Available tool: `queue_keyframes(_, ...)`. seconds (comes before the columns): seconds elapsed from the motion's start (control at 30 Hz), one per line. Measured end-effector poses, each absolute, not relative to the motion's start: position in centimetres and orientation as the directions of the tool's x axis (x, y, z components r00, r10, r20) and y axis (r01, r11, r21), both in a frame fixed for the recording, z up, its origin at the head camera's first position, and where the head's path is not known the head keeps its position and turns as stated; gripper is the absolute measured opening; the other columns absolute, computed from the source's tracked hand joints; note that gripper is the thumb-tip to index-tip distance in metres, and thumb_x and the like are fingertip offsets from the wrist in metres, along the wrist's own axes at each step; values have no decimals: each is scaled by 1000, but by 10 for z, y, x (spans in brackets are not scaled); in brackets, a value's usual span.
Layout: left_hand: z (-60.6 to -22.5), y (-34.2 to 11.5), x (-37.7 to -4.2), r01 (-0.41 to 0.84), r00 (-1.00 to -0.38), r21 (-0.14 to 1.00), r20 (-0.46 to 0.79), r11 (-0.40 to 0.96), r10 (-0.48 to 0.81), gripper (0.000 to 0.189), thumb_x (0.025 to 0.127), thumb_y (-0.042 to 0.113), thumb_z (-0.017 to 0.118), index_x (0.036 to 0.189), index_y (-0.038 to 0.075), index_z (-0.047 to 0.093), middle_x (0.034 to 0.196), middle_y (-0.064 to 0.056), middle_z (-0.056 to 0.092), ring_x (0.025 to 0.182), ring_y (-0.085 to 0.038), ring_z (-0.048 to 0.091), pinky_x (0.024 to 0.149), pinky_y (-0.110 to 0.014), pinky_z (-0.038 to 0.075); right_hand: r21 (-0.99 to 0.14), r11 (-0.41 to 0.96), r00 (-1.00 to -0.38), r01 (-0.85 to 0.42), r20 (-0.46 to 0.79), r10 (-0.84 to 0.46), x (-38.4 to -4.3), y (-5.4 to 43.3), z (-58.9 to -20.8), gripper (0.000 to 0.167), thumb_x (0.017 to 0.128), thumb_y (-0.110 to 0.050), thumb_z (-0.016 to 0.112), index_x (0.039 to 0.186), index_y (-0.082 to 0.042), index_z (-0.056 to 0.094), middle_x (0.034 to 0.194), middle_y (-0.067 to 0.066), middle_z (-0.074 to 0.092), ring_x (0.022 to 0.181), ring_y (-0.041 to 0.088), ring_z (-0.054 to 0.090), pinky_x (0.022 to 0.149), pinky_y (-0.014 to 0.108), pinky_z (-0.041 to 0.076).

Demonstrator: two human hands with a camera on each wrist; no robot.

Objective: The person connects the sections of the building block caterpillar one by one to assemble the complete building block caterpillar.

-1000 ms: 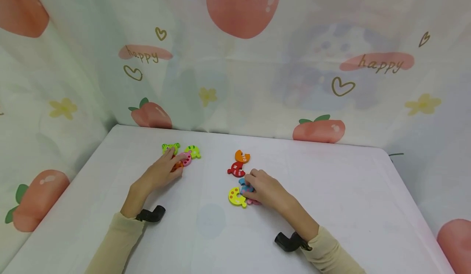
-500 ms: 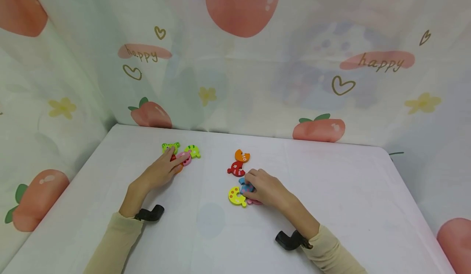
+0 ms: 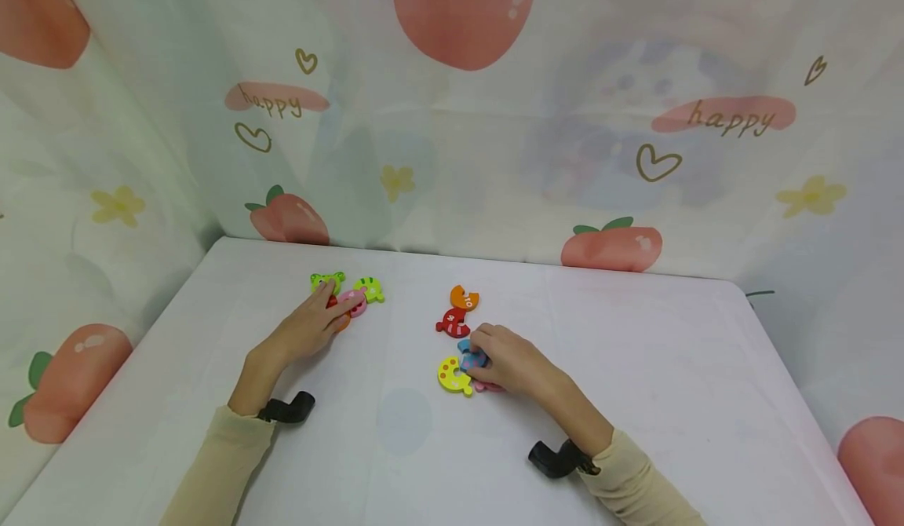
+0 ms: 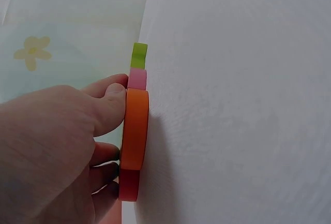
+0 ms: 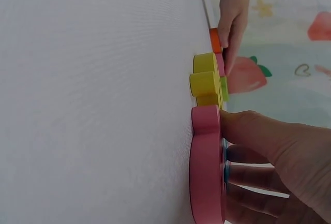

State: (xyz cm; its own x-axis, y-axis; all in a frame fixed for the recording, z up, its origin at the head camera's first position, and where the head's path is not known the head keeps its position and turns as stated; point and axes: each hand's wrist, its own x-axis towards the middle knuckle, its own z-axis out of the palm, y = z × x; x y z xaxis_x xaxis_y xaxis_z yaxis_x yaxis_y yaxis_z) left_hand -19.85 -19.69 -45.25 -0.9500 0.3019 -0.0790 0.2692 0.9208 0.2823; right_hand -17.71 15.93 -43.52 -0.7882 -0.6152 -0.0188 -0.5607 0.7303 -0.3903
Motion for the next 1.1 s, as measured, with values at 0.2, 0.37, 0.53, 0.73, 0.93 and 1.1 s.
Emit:
queue_keyframes(0.2, -453, -197, -198, 272, -952, 310, -51, 911, 301, 47, 101, 26, 49, 147, 18, 43, 157, -30, 20, 148, -44, 17, 119, -55, 23, -404, 728, -791, -554, -19, -612, -178, 160, -436, 23, 80, -24, 80, 92, -14, 63, 92, -4, 60, 85, 9, 53, 74, 22, 54)
queue_keyframes(0.37, -452, -197, -197, 248, -955, 320, -78, 914, 287, 49, 101, 26, 50, 148, 19, 41, 158, -29, 19, 148, -44, 16, 119, -55, 24, -413, 745, -806, -523, -46, -591, -180, 160, -436, 26, 80, -30, 80, 94, -15, 65, 93, -6, 60, 82, 7, 53, 70, 18, 51)
queue_keyframes(0.53, -453, -198, -199, 238, -954, 316, -99, 918, 282, 49, 101, 26, 49, 149, 21, 39, 159, -28, 17, 149, -43, 15, 119, -55, 23, -419, 756, -825, -503, -28, -564, -181, 161, -434, 28, 79, -35, 80, 95, -15, 67, 94, -6, 63, 82, 7, 56, 71, 19, 53)
queue_keyframes(0.73, -452, -199, -199, 245, -954, 312, -91, 918, 286, 49, 101, 26, 49, 149, 23, 39, 159, -29, 17, 149, -43, 15, 119, -54, 22, -446, 725, -824, -525, 54, -564, -181, 160, -432, 27, 79, -33, 80, 94, -15, 65, 94, -5, 65, 83, 8, 60, 73, 22, 55)
queue_keyframes(0.93, -451, -199, -199, 260, -952, 311, -75, 914, 296, 48, 101, 27, 49, 148, 22, 41, 158, -29, 18, 149, -43, 15, 119, -54, 23, -509, 701, -841, -500, 94, -532, -180, 157, -431, 29, 79, -28, 81, 97, -12, 66, 97, -2, 65, 86, 11, 61, 75, 26, 57)
queue_keyframes(1.1, -451, -198, -200, 255, -951, 320, -90, 912, 297, 49, 101, 27, 49, 149, 22, 39, 158, -29, 18, 149, -44, 15, 119, -54, 23, -517, 719, -868, -464, 103, -486, -177, 150, -430, 44, 79, -28, 81, 114, -7, 66, 106, 5, 65, 94, 16, 62, 79, 32, 59)
